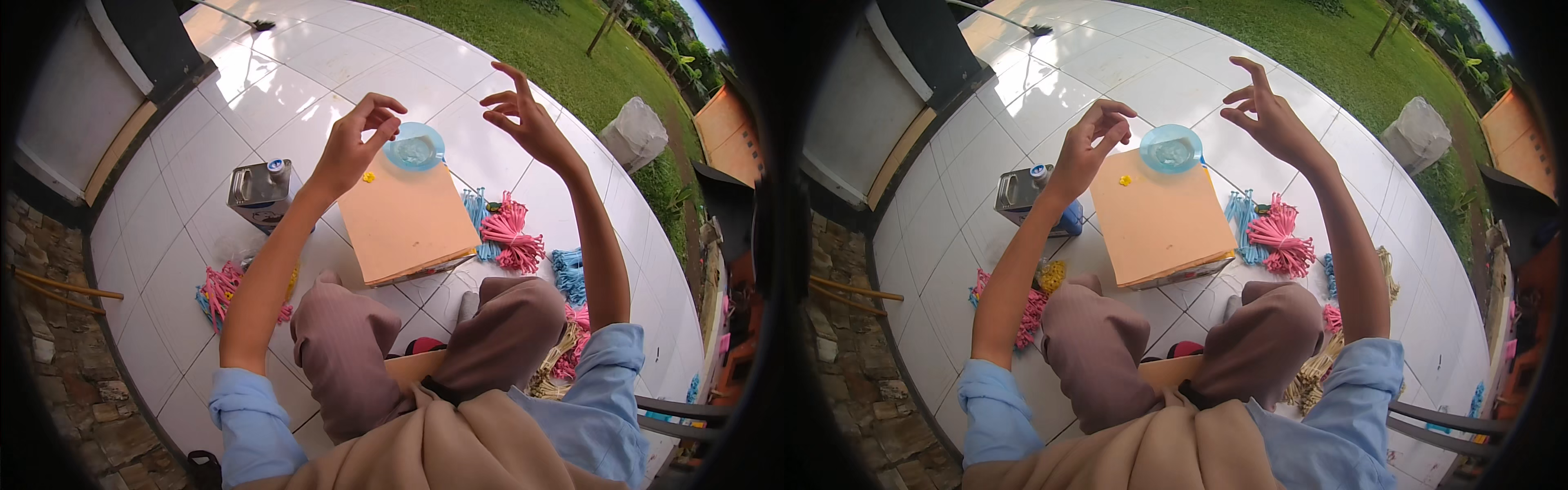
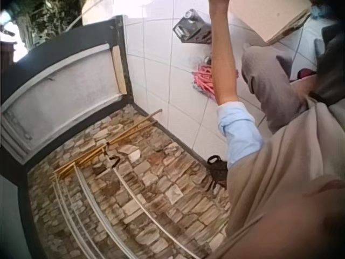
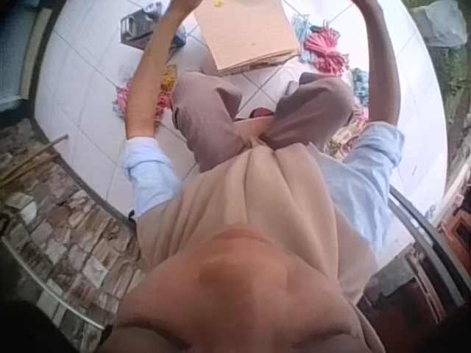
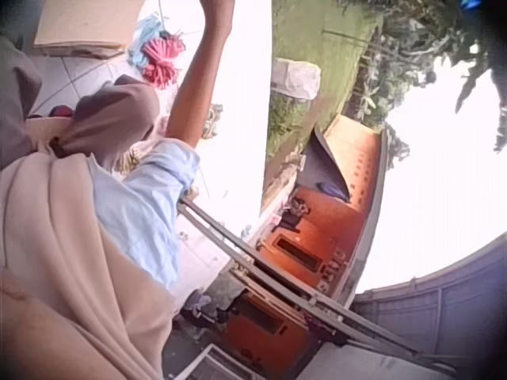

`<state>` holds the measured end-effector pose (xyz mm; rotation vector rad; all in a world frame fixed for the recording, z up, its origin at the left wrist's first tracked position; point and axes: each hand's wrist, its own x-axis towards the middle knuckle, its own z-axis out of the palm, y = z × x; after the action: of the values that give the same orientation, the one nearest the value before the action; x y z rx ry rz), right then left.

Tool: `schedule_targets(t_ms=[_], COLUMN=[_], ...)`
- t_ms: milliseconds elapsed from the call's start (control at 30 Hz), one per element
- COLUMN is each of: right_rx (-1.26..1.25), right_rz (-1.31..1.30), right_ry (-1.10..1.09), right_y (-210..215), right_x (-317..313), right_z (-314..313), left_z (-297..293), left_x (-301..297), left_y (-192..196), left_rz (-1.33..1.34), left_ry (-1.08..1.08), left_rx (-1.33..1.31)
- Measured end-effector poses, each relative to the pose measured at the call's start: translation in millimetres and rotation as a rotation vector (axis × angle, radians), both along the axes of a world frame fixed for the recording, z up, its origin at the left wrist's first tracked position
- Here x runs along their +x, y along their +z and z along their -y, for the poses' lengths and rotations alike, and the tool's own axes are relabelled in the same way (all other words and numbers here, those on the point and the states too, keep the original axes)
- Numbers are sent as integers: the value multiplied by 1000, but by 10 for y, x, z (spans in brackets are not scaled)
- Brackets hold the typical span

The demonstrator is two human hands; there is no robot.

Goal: The person assembles small fabric flowers by applying adhesive to petals and attaching them to a pink cord.

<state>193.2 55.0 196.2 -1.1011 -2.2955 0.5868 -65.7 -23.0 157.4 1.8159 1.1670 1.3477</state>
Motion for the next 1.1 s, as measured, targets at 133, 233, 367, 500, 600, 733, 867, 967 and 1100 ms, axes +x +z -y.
schedule_targets(t_ms=[133,233,367,500,600,733,867,967,1100], right_rx=[-144,-165,-312,67,-93,-235,-341,-251,207], right_rz=[-208,-326,-56,260,547,221,148,157,21], right_ry=[-341,-602,-457,-423,-455,-529,-474,-414,-467], right_y=[-561,-1657,-2876,-3476,-3569,-3423,-2938,-2526,-2194], right_x=[1299,1888,2047,2108,2190,2280,2294,2286,2246], right_z=[-78,-36,298,435,477,329,223,146,37], left_z=[-395,-679,-437,-187,-218,-461,-631,-707,-693], left_x=[1409,2303,3064,3211,3319,3457,3341,3272,3233], left_y=[-3,-818,-2451,-3400,-3416,-3348,-3137,-2800,-2680], left_rz=[-153,-241,186,76,-279,-476,-595,-597,-405], left_ry=[-424,-448,-146,-59,-25,-107,-235,-278,-113], left_rx=[-141,-330,-695,-650,-387,-128,-17,-25,-273])
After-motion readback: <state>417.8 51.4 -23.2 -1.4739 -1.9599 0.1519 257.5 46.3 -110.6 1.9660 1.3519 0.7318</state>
